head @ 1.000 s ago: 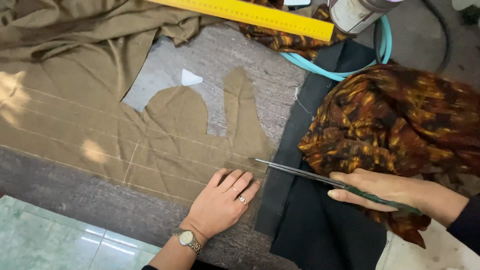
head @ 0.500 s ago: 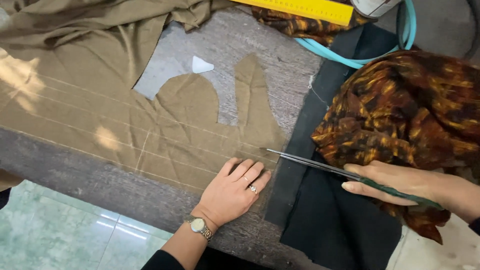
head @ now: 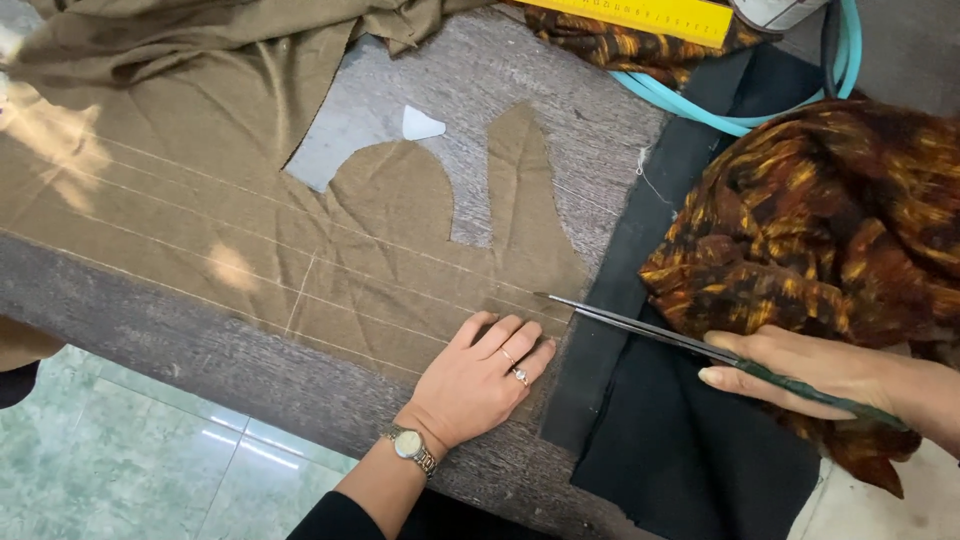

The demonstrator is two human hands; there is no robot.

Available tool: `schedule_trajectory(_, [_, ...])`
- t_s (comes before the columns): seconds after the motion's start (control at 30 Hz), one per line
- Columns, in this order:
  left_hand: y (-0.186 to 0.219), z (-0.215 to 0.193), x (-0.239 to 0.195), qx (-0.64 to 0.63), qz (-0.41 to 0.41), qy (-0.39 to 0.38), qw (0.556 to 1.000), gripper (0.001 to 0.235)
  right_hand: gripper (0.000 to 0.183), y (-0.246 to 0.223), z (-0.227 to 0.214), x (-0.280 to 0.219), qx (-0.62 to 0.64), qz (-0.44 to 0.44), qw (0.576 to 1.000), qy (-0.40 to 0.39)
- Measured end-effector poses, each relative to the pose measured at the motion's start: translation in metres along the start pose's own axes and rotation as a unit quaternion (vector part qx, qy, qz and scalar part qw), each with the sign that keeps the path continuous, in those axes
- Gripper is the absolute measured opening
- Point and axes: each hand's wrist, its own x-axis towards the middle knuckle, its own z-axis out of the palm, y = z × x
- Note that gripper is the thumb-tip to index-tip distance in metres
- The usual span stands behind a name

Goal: Cutting out pattern pieces from fabric using scissors, a ruler, and chalk on a cutting table.

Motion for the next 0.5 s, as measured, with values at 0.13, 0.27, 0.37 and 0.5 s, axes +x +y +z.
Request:
schedule_trajectory(0.13, [0.0,-0.001,0.001,-0.001,0.001,0.012,1.0,0.033,0.086,-0.006,-0.005,-0.005,0.002,-0.009,1.0,-0.009])
schedule_trajectory(0.27, [0.0,-0.001,0.0,0.0,0.001,0.014,1.0,0.034,0.084,-0.014,-0.007,-0.011,-0.019,0.013,0.999,-0.03])
schedule_trajectory(0.37, [0.0,-0.004,0.001,-0.004,0.003,0.019,1.0,0.033,0.083,-0.023,-0.012,-0.022,-0.015,-0.008,1.0,-0.024])
schedule_trajectory(0.5, [0.0,-0.003,0.001,-0.003,0.001,0.027,1.0,0.03,0.079,-0.049,-0.02,-0.043,-0.09,0.04,0.994,-0.049])
